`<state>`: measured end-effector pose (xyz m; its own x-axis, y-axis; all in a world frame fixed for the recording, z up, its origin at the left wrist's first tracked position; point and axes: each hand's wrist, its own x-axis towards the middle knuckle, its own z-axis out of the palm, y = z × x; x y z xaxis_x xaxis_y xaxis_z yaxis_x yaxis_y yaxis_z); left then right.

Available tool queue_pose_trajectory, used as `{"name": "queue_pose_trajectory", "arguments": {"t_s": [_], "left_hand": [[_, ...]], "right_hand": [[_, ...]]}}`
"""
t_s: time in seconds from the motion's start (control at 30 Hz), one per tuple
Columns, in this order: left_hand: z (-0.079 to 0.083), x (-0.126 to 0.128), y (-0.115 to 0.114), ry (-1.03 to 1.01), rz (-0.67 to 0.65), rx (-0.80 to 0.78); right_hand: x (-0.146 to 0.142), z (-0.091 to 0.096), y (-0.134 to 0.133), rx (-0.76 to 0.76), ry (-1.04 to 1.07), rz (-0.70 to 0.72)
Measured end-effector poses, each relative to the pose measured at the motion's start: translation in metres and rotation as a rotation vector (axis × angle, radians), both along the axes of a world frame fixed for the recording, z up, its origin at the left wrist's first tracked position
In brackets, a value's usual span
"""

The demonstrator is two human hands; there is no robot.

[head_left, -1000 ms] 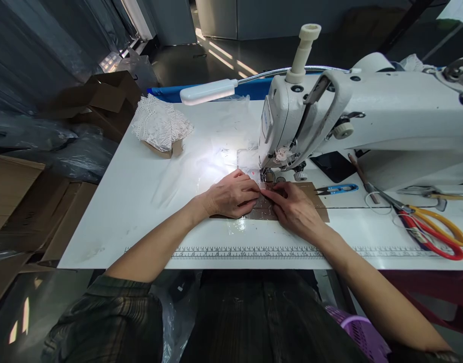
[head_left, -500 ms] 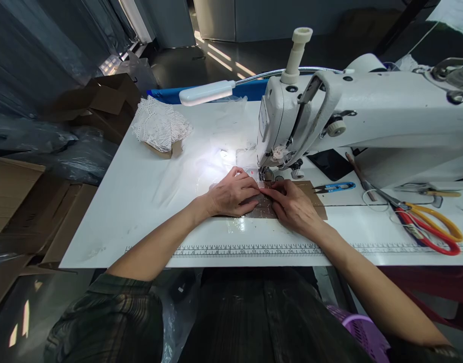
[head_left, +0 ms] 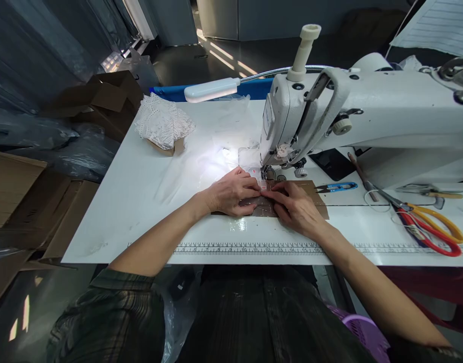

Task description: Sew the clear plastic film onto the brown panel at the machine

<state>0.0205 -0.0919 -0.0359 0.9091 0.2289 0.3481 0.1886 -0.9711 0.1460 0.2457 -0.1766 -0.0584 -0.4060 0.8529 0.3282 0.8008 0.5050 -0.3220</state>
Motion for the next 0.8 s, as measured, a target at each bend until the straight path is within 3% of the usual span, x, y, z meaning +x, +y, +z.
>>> {"name": "queue_pose_trajectory", "arguments": {"t_s": [0.53,0.7,0.8], "left_hand": [[0.002,0.000,-0.003,0.052,-0.011,0.054],[0.003,0.000,-0.004,0.106,-0.019,0.083],[0.006,0.000,-0.005,0.121,-0.017,0.091]], "right_hand": [[0.005,0.004,0.000,-0.033,0.133,0.071],[0.013,0.013,0.014,-0.128,0.190,0.031],[0.016,0.016,0.025,-0.153,0.086,-0.004]]}}
